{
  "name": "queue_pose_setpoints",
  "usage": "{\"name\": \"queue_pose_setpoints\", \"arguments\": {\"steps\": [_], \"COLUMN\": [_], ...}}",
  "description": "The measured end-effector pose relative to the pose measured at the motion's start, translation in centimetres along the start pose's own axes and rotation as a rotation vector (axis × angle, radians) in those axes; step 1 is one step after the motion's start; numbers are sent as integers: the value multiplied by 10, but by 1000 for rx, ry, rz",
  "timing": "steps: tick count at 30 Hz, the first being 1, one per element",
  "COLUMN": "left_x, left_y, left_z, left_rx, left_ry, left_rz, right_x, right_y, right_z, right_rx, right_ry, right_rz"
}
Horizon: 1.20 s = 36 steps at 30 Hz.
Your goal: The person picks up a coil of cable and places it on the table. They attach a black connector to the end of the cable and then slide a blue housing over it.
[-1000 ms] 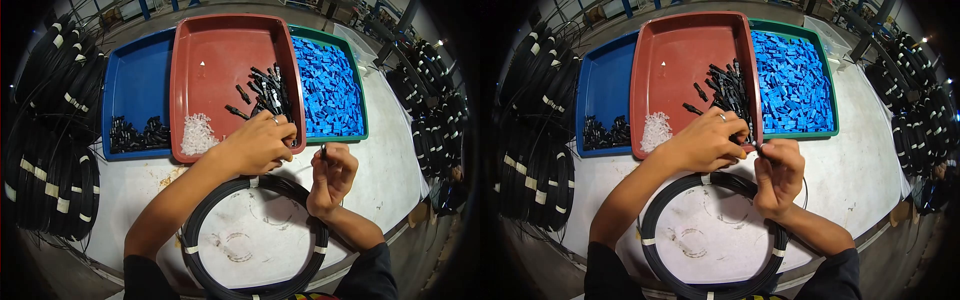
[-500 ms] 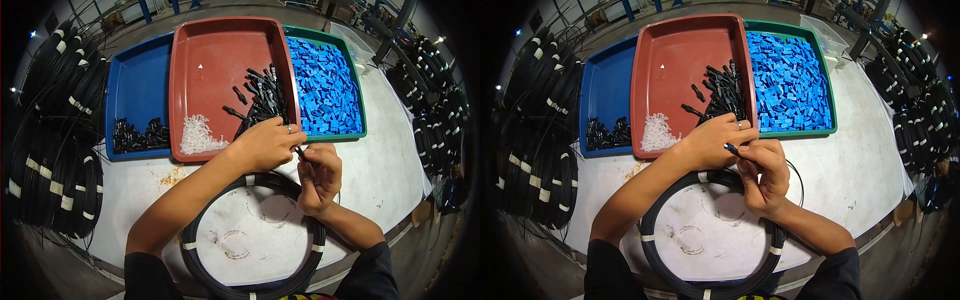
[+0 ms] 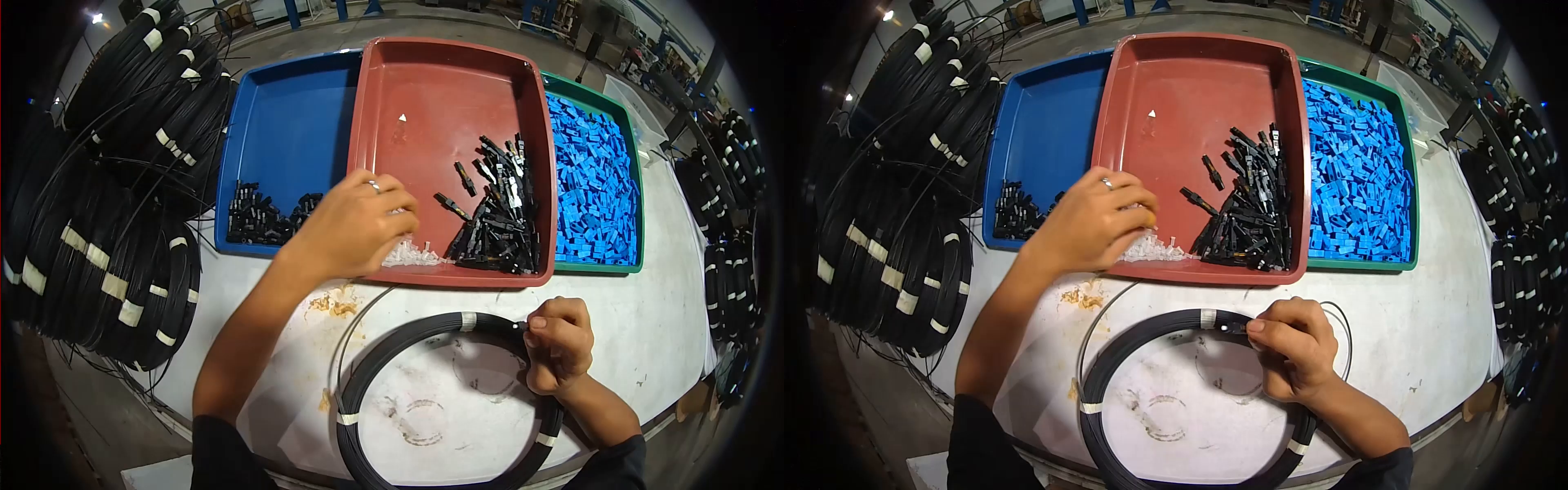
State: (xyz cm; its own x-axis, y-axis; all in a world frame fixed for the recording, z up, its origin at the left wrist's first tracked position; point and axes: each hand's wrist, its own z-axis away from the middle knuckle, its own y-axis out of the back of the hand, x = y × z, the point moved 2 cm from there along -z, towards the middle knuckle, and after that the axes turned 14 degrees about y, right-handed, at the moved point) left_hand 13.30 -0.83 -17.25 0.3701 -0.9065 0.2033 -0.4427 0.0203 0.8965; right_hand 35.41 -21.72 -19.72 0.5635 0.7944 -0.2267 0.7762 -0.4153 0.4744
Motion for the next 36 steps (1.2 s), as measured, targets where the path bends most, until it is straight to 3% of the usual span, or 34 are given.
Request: {"name": "queue_pose_setpoints", "arguments": {"steps": [2,6,11,15,17,25,28,30,31,33,36], "left_x": [-14,-5,1,-5,-7,-7,-2,9,19,30,55], "left_y": [2,-3,-19,-13,-13,-4,2,6,5,-3,-16], "left_z": [7,3,-9,-21,-23,-25,-23,-20,-17,-7,7], "left_rx": [9,28,-290,-241,-207,-79,20,2,8,86,119], "left_ry": [-1,-13,3,-26,-24,40,151,392,383,603,576], "left_rz": [-242,-164,101,8,-135,-44,159,545,533,838,1056], "right_x": [4,8,7,6,7,7,8,7,8,5,6], "right_y": [-1,-4,0,1,1,0,-2,-3,-4,-5,-9], "right_z": [3,6,4,3,-4,-5,-7,-9,-10,-9,-5], "right_rx": [22,61,3,21,-86,-81,-32,-56,-46,-32,-31], "right_ry": [-18,-70,-104,-155,-116,-118,-169,-217,-218,-252,-267], "right_rz": [1,-9,9,-2,-51,-46,16,34,48,34,34]}}
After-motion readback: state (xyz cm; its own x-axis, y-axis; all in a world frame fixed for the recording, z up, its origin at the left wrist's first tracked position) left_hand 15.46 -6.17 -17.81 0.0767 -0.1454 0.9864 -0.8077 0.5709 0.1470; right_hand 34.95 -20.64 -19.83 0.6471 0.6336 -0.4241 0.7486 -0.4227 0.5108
